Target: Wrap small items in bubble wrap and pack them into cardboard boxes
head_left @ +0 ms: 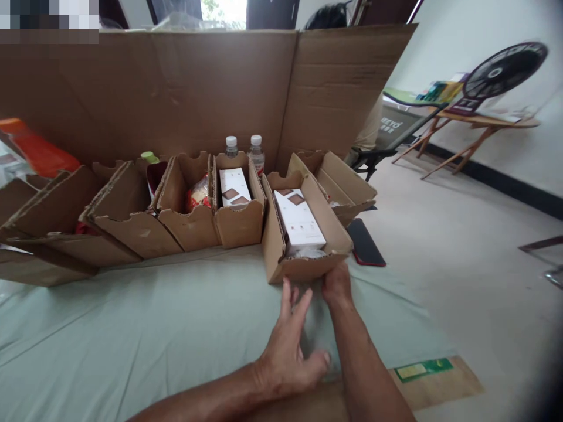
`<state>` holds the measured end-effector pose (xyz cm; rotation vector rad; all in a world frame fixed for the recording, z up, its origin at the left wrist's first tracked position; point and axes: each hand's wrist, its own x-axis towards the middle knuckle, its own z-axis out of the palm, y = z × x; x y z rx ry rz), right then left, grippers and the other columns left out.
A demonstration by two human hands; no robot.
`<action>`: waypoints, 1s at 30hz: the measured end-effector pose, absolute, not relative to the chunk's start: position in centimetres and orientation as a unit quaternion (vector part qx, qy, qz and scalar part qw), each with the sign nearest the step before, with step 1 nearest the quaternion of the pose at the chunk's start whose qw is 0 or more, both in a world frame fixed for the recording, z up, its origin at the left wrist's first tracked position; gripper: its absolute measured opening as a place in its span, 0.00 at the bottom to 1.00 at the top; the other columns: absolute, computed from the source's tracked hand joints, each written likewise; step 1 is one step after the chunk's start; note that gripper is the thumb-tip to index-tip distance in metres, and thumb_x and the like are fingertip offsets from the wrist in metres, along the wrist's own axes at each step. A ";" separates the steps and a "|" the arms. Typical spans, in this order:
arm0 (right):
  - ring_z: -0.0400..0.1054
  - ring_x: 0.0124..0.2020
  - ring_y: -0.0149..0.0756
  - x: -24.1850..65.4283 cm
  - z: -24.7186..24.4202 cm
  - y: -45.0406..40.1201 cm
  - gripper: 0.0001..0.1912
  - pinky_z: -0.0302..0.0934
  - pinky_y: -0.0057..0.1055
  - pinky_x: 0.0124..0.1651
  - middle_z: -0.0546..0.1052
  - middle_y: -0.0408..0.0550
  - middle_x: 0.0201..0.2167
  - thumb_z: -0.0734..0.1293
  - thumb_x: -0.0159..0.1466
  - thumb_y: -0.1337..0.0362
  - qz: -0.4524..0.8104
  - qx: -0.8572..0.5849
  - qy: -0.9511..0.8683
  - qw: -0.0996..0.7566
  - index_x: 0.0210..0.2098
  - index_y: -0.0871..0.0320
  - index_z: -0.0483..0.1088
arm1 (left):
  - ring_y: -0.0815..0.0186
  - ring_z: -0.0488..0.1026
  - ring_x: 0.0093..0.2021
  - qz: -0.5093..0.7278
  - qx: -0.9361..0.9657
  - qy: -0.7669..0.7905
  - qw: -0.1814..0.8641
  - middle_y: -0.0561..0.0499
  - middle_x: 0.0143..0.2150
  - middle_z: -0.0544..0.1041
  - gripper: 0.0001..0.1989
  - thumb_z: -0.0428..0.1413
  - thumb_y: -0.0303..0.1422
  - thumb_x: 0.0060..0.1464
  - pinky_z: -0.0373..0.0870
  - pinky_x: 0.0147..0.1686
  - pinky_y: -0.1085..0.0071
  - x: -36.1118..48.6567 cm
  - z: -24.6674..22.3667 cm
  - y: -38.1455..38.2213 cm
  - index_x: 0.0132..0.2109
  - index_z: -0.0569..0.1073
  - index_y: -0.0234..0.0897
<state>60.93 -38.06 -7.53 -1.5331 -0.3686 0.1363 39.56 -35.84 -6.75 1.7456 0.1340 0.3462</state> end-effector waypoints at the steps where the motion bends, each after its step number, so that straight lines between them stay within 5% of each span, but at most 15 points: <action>1: 0.74 0.39 0.40 61.1 -7.6 -38.1 0.24 0.71 0.37 0.40 0.80 0.51 0.40 0.63 0.70 0.45 0.065 -0.690 -0.146 0.706 0.43 0.60 0.75 | 0.35 0.37 0.78 0.152 0.754 0.064 0.635 0.43 0.78 0.14 0.53 0.62 0.26 0.52 0.55 0.70 0.38 40.6 -6.6 -35.4 0.78 0.42 0.47; 4: 0.75 0.36 0.43 60.9 -7.9 -37.8 0.29 0.68 0.37 0.36 0.81 0.53 0.34 0.61 0.66 0.38 0.078 -0.697 -0.112 0.704 0.36 0.59 0.76 | 0.36 0.40 0.78 0.158 0.748 0.079 0.640 0.41 0.79 0.18 0.50 0.62 0.27 0.52 0.56 0.70 0.39 43.3 -6.1 -33.6 0.76 0.48 0.45; 9: 0.76 0.44 0.47 60.1 -7.8 -37.6 0.34 0.67 0.39 0.43 0.83 0.57 0.43 0.62 0.62 0.34 0.082 -0.707 -0.114 0.693 0.40 0.60 0.79 | 0.37 0.45 0.78 0.173 0.764 0.111 0.611 0.38 0.80 0.26 0.45 0.63 0.32 0.52 0.60 0.69 0.42 46.5 -5.8 -30.0 0.74 0.54 0.42; 13: 0.77 0.42 0.47 60.2 -7.5 -37.7 0.36 0.68 0.40 0.42 0.83 0.58 0.42 0.62 0.62 0.33 0.082 -0.716 -0.126 0.682 0.41 0.61 0.78 | 0.38 0.48 0.77 0.174 0.764 0.147 0.604 0.35 0.80 0.32 0.44 0.63 0.33 0.51 0.66 0.65 0.44 46.0 -6.7 -28.3 0.73 0.57 0.38; 20: 0.77 0.35 0.44 58.7 -6.5 -37.4 0.24 0.70 0.43 0.45 0.83 0.52 0.32 0.71 0.58 0.41 0.108 -0.728 -0.208 0.645 0.32 0.58 0.79 | 0.48 0.68 0.69 0.211 0.803 0.122 0.543 0.36 0.70 0.66 0.23 0.55 0.30 0.61 0.72 0.62 0.47 34.3 -9.2 -26.7 0.63 0.73 0.41; 30: 0.75 0.54 0.46 56.5 -3.7 -32.8 0.27 0.71 0.41 0.51 0.81 0.55 0.53 0.72 0.58 0.50 0.148 -0.719 -0.356 0.578 0.53 0.55 0.78 | 0.55 0.77 0.58 0.245 0.809 0.133 0.517 0.41 0.59 0.78 0.18 0.54 0.28 0.60 0.75 0.58 0.54 28.6 -9.0 -27.5 0.56 0.76 0.42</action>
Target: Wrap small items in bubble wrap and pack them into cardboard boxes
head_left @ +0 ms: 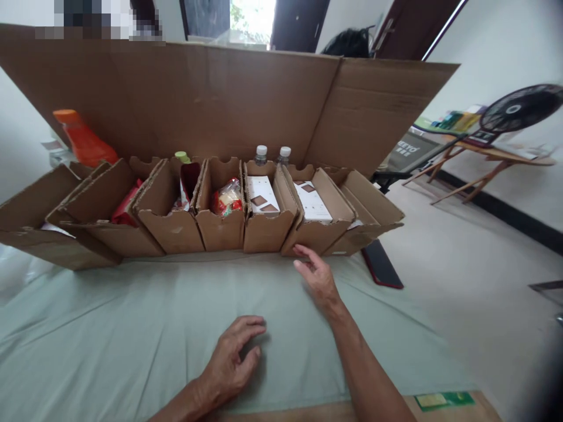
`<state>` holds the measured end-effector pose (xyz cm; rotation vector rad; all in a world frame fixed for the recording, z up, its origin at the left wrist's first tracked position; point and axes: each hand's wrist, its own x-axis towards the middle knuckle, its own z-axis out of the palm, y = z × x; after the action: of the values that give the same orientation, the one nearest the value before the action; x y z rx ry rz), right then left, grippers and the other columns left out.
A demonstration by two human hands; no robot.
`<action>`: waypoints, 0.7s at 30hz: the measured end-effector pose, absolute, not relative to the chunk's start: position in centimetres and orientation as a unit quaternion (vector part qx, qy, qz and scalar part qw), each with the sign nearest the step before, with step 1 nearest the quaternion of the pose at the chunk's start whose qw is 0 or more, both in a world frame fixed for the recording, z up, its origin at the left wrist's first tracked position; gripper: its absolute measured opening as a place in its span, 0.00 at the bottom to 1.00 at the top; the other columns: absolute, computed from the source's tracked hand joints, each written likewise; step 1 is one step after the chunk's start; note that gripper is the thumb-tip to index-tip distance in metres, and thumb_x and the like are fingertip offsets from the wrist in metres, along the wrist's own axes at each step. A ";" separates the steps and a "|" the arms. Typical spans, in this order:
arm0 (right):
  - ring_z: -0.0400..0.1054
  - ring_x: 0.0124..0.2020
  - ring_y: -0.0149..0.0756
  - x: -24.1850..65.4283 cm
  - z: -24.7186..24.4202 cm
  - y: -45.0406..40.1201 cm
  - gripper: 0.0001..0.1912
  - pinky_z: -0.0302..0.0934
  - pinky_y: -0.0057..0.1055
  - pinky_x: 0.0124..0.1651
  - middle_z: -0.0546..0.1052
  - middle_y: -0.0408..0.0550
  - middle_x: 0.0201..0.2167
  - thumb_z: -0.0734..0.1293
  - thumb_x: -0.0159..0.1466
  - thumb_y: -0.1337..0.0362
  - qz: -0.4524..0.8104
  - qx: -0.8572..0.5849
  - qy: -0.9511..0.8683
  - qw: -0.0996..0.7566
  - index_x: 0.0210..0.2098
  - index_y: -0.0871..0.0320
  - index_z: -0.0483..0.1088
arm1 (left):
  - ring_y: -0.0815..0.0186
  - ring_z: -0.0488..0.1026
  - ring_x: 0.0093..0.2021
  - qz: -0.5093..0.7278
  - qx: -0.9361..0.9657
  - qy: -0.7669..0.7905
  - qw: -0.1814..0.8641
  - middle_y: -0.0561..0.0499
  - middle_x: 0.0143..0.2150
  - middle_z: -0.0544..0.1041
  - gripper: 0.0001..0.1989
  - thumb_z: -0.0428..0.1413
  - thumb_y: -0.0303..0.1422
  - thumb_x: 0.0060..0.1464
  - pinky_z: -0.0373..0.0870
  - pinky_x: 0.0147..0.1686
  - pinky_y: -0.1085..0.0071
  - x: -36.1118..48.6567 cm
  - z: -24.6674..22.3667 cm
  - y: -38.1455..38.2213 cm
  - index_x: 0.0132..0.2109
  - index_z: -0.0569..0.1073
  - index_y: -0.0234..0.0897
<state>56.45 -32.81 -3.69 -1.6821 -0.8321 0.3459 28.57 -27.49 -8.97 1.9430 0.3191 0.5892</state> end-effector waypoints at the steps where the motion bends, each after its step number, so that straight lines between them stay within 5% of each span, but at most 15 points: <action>1: 0.75 0.55 0.47 56.5 -3.6 -32.7 0.28 0.71 0.42 0.51 0.81 0.56 0.54 0.72 0.57 0.50 0.152 -0.722 -0.360 0.570 0.54 0.55 0.78 | 0.55 0.77 0.58 0.245 0.810 0.127 0.517 0.40 0.58 0.78 0.18 0.54 0.28 0.60 0.75 0.58 0.54 28.7 -8.9 -27.5 0.56 0.76 0.41; 5: 0.74 0.56 0.47 56.3 -3.6 -33.1 0.29 0.70 0.44 0.53 0.78 0.54 0.59 0.73 0.54 0.50 0.156 -0.749 -0.359 0.534 0.54 0.53 0.78 | 0.53 0.76 0.58 0.235 0.817 0.105 0.516 0.40 0.59 0.77 0.20 0.54 0.27 0.57 0.74 0.58 0.53 28.8 -8.6 -27.4 0.56 0.76 0.41; 9: 0.77 0.44 0.45 54.9 -1.4 -33.0 0.25 0.72 0.45 0.48 0.82 0.57 0.49 0.71 0.59 0.49 0.136 -0.767 -0.339 0.528 0.51 0.57 0.77 | 0.52 0.74 0.60 0.202 0.822 0.099 0.523 0.40 0.62 0.75 0.22 0.55 0.26 0.55 0.73 0.59 0.52 28.5 -7.7 -27.2 0.56 0.76 0.41; 12: 0.75 0.35 0.37 53.6 2.6 -31.3 0.29 0.72 0.39 0.42 0.82 0.50 0.41 0.68 0.64 0.50 0.100 -0.745 -0.383 0.537 0.61 0.56 0.71 | 0.51 0.74 0.59 0.191 0.822 0.098 0.528 0.39 0.62 0.75 0.22 0.55 0.26 0.54 0.73 0.59 0.51 28.5 -7.2 -27.1 0.56 0.77 0.39; 15: 0.71 0.28 0.34 53.2 6.2 -27.8 0.32 0.67 0.35 0.38 0.80 0.43 0.33 0.67 0.65 0.56 0.060 -0.762 -0.460 0.453 0.68 0.52 0.65 | 0.50 0.74 0.59 0.186 0.821 0.103 0.530 0.38 0.61 0.75 0.22 0.56 0.26 0.52 0.73 0.59 0.50 28.6 -7.3 -27.1 0.55 0.77 0.38; 18: 0.72 0.28 0.37 53.4 7.7 -24.9 0.19 0.62 0.34 0.36 0.80 0.43 0.28 0.67 0.62 0.62 0.035 -0.815 -0.474 0.332 0.53 0.52 0.77 | 0.51 0.75 0.59 0.205 0.812 0.106 0.536 0.38 0.59 0.77 0.21 0.56 0.26 0.53 0.73 0.58 0.51 28.8 -7.6 -27.0 0.54 0.78 0.37; 21: 0.73 0.28 0.40 52.2 7.7 -25.5 0.09 0.59 0.34 0.34 0.79 0.45 0.26 0.65 0.63 0.62 0.010 -0.829 -0.468 0.306 0.37 0.53 0.77 | 0.54 0.78 0.55 0.258 0.790 0.122 0.543 0.39 0.56 0.78 0.18 0.54 0.25 0.54 0.77 0.53 0.57 28.6 -7.9 -26.8 0.51 0.78 0.37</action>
<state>52.22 -25.49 7.74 -2.1935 -1.2393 0.0266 28.64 -26.83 -7.94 1.8762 0.2897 0.6117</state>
